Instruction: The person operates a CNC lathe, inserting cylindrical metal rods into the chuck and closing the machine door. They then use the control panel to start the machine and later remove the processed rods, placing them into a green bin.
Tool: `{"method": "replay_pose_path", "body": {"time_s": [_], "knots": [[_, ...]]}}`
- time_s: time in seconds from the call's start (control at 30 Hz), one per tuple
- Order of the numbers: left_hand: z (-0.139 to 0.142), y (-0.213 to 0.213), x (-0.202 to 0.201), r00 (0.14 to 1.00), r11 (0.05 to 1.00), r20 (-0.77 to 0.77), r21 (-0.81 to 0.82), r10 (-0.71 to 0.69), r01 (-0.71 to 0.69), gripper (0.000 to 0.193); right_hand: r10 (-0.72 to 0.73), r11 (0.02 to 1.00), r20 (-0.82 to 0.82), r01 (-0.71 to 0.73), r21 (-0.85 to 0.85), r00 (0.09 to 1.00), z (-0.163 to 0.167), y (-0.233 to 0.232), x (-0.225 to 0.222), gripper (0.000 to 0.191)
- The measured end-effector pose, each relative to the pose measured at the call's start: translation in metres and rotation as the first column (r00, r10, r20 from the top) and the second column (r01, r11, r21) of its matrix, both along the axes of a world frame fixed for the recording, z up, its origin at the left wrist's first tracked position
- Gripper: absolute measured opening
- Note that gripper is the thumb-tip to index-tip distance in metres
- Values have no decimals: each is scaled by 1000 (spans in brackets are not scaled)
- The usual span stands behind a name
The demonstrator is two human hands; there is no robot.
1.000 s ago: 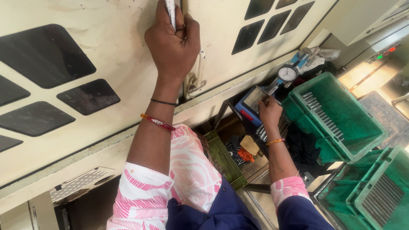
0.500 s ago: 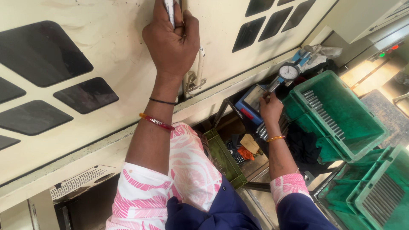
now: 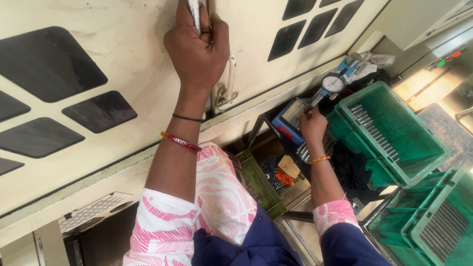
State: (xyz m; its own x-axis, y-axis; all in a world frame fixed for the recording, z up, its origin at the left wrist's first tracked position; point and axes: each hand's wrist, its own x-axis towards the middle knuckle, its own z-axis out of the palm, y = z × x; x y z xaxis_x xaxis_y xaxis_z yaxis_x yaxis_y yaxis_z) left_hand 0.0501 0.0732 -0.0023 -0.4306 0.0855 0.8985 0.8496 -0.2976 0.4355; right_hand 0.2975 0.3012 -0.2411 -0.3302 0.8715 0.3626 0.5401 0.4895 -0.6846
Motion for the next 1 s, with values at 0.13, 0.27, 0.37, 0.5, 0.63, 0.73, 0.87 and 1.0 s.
{"method": "replay_pose_path", "body": {"time_s": [0.13, 0.27, 0.37, 0.5, 0.63, 0.73, 0.87, 1.0], "knots": [[0, 0, -1, 1000, 1000, -11, -1, 7, -7, 14, 9, 1000, 2, -9, -2, 1000, 6, -3, -1, 24], [1, 2, 0, 1000, 1000, -25, 26, 11, -10, 14, -3, 1000, 15, 2, 15, 1000, 10, -4, -4, 30], [3, 0, 1, 999, 1000, -40, 28, -4, 5, 15, -33, 999, 21, 33, -11, 999, 11, -4, -5, 41], [4, -3, 3, 999, 999, -22, -24, 42, -43, 17, -14, 1000, -39, 14, -10, 999, 7, 0, -3, 40], [-20, -6, 22, 973, 958, -24, -174, 229, -229, 70, -36, 999, -10, 36, 16, 999, -3, -10, -3, 23], [-70, -6, 66, 968, 923, 0, -301, 253, -241, 91, 131, 991, -161, -129, 19, 978, -13, -42, -2, 26], [-146, -1, 124, 991, 828, 117, -560, 61, 15, 98, 252, 945, -229, -290, -150, 940, -15, -100, -9, 20], [-203, 6, 160, 941, 754, 333, -632, 56, 178, 78, 436, 892, -141, -405, 203, 889, -10, -136, -3, 22]]}}
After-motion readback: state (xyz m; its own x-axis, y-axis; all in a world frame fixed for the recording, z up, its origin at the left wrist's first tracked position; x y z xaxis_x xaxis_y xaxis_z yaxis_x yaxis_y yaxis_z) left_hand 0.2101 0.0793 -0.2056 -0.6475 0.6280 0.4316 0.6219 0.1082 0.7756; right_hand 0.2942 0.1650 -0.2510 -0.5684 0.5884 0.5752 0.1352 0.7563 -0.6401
